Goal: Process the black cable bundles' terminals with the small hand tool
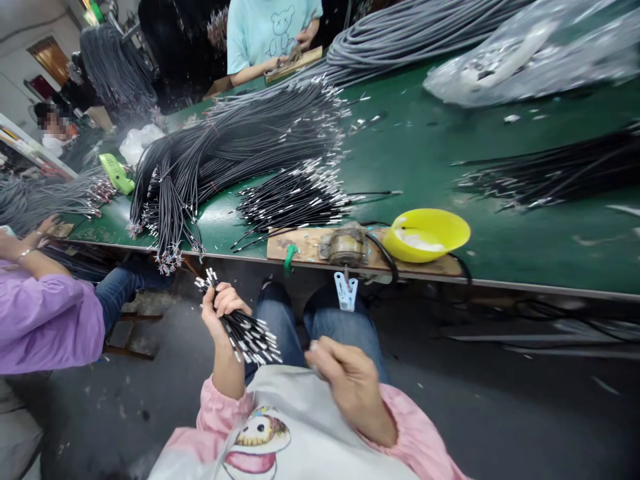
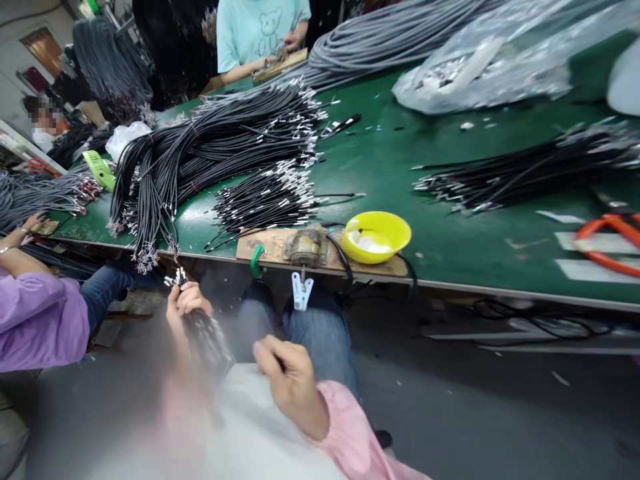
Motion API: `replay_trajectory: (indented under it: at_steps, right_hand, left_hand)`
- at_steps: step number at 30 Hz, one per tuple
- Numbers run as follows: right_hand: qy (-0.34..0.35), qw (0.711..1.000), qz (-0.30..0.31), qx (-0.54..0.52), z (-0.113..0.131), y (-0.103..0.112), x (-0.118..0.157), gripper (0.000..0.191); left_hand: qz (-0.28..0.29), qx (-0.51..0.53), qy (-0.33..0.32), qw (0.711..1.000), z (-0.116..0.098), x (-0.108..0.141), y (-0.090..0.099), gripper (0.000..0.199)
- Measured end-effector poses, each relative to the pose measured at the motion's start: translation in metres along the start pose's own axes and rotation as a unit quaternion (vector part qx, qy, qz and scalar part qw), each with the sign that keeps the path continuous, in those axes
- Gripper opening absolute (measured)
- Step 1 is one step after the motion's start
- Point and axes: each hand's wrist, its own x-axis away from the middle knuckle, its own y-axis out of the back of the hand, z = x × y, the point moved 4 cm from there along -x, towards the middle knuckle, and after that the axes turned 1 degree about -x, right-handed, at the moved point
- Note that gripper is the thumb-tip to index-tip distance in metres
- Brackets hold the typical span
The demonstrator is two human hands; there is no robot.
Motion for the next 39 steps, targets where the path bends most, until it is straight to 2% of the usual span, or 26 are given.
replay_trajectory:
  at_steps: [2,4,6,8,11,13,15,16,18,21,26,28,33,36,39]
  right_hand:
    - [-0.106,0.979,0.003,-0.174,-0.01,0.001,0.004,0.038]
    - [-0.198,0.926,0.045,-0.317,-0.017,-0.006,0.007,0.032]
    - [-0.262,0.89,0.091,-0.361,-0.019,-0.014,0.007,0.025]
    - [-0.285,0.89,0.104,-0.341,-0.019,-0.019,0.004,0.023]
    - [-0.223,0.938,0.092,-0.248,-0.013,-0.017,-0.001,0.026]
    - [-0.13,0.981,0.065,-0.131,-0.002,-0.011,-0.005,0.023]
    - [-0.003,1.0,0.014,0.015,0.016,-0.005,-0.006,0.018]
    - [0.065,0.994,-0.014,0.082,0.026,-0.003,-0.006,0.015]
    - [0.181,0.965,-0.046,0.185,0.043,-0.003,-0.003,0.008]
    - [0.269,0.924,-0.025,0.272,0.051,-0.008,0.0,0.005]
    - [0.32,0.882,0.006,0.347,0.042,-0.011,0.006,0.014]
    - [0.323,0.878,0.016,0.353,0.038,-0.012,0.006,0.016]
    - [0.326,0.862,-0.026,0.386,0.036,-0.013,0.006,0.015]
    - [0.328,0.848,-0.014,0.416,0.035,-0.016,0.006,0.015]
    - [0.295,0.856,-0.006,0.424,0.031,-0.016,0.004,0.012]
  left_hand:
    - [0.016,-0.016,0.003,1.0,-0.008,-0.001,-0.007,0.025]
    - [0.016,-0.063,0.032,0.997,-0.011,-0.001,-0.013,0.032]
    - [-0.002,-0.109,0.058,0.992,-0.006,0.001,-0.017,0.038]
    - [-0.022,-0.133,0.026,0.991,0.001,0.004,-0.018,0.039]
    - [-0.042,-0.139,-0.076,0.986,0.009,0.008,-0.018,0.03]
    - [-0.048,-0.137,-0.102,0.984,0.012,0.01,-0.016,0.026]
    - [-0.05,-0.141,-0.099,0.984,0.015,0.011,-0.014,0.025]
    - [-0.051,-0.143,-0.097,0.984,0.015,0.011,-0.013,0.025]
    - [-0.05,-0.139,-0.092,0.985,0.016,0.011,-0.012,0.025]
    - [-0.039,-0.107,-0.075,0.991,0.019,0.011,-0.012,0.026]
    - [-0.035,-0.107,-0.069,0.991,0.022,0.011,-0.014,0.027]
    - [-0.047,-0.122,-0.081,0.988,0.021,0.011,-0.013,0.026]
    - [-0.035,-0.104,-0.086,0.99,0.019,0.008,-0.007,0.028]
    - [-0.037,-0.112,-0.095,0.988,0.017,0.006,-0.002,0.029]
    - [-0.03,-0.102,-0.094,0.99,0.018,0.007,-0.003,0.029]
